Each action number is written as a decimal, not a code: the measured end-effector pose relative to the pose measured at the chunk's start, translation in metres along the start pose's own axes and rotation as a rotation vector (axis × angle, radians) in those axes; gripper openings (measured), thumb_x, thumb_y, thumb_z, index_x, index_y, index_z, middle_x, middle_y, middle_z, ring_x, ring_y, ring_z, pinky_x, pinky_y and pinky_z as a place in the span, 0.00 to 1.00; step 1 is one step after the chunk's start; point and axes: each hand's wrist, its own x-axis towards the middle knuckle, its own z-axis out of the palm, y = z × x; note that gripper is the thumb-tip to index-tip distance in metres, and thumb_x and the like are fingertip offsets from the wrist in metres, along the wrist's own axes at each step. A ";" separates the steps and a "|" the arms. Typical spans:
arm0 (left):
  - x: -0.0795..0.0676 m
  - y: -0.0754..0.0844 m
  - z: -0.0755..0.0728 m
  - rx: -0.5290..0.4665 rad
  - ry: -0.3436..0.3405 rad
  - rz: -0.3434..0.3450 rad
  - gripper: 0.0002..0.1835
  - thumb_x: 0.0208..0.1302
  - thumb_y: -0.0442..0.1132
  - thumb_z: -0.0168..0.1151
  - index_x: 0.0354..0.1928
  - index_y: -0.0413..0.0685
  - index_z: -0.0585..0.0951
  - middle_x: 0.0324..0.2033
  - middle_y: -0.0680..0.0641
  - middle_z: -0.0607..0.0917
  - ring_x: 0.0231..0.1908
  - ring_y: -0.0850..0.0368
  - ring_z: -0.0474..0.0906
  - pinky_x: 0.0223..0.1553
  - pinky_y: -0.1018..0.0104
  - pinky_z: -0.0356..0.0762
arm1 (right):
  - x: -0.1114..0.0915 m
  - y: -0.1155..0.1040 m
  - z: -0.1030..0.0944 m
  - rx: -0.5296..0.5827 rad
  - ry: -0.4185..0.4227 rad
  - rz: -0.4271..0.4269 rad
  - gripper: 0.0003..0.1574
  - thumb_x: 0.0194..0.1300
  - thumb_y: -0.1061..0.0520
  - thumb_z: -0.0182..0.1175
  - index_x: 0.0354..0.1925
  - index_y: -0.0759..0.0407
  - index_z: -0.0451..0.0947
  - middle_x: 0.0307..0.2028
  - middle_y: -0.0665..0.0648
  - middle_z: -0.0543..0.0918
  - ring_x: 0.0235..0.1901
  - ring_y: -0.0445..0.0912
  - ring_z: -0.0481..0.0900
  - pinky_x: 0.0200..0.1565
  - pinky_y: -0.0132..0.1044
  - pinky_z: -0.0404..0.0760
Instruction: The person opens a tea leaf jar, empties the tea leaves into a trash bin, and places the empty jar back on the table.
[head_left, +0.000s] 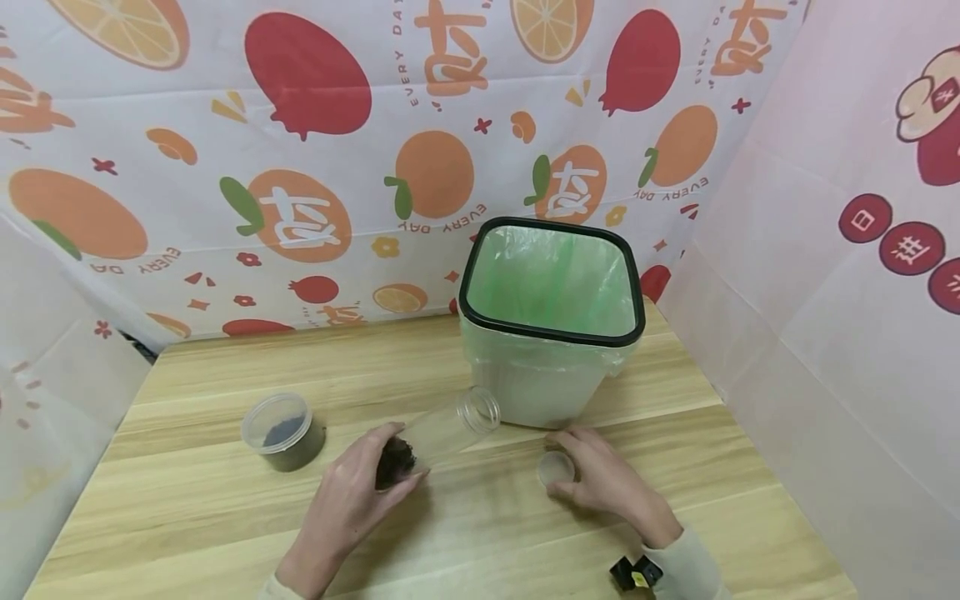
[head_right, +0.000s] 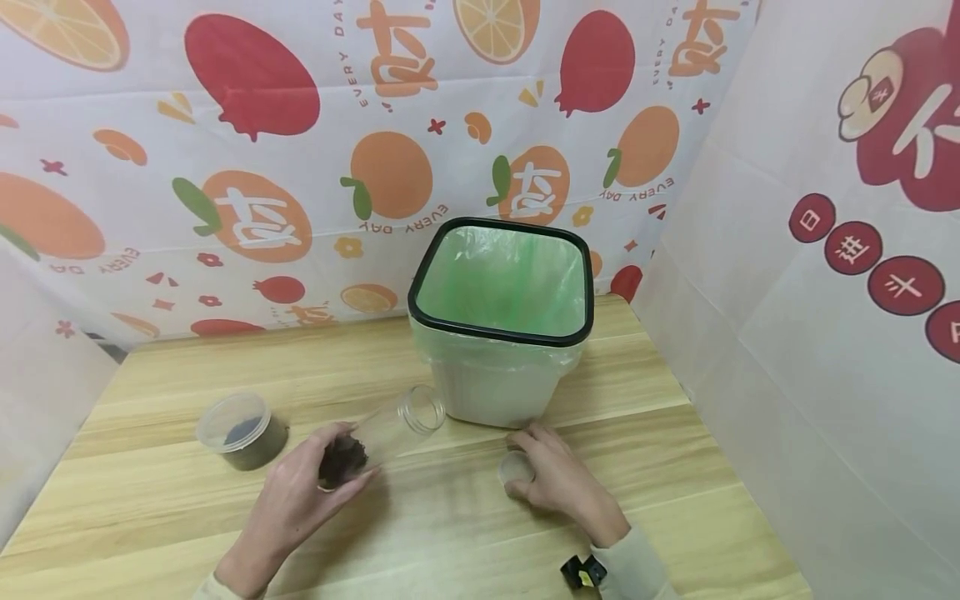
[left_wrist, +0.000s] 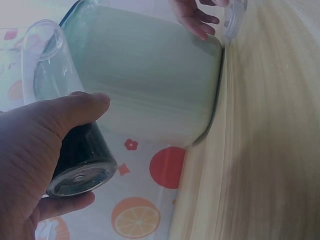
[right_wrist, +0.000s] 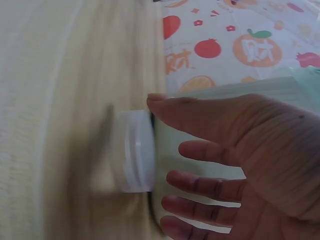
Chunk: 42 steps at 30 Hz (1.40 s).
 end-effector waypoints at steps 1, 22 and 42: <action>0.000 0.001 0.000 0.002 0.003 0.000 0.36 0.72 0.65 0.49 0.56 0.36 0.77 0.44 0.41 0.88 0.41 0.46 0.88 0.40 0.53 0.87 | 0.000 0.000 -0.002 -0.006 0.011 -0.006 0.38 0.50 0.50 0.80 0.59 0.58 0.79 0.57 0.57 0.81 0.57 0.52 0.79 0.60 0.51 0.81; 0.021 0.006 -0.022 0.059 0.235 0.039 0.35 0.68 0.63 0.60 0.50 0.32 0.80 0.42 0.42 0.89 0.37 0.48 0.86 0.54 0.81 0.77 | -0.017 -0.013 -0.069 0.041 0.147 -0.089 0.36 0.59 0.46 0.74 0.61 0.57 0.78 0.60 0.54 0.83 0.59 0.50 0.81 0.60 0.52 0.81; 0.080 0.007 -0.047 0.124 0.268 0.084 0.35 0.69 0.61 0.61 0.54 0.32 0.77 0.40 0.36 0.86 0.37 0.42 0.84 0.38 0.50 0.84 | -0.032 -0.024 -0.142 0.094 0.420 -0.260 0.30 0.51 0.62 0.78 0.54 0.52 0.84 0.49 0.49 0.89 0.48 0.42 0.86 0.47 0.21 0.78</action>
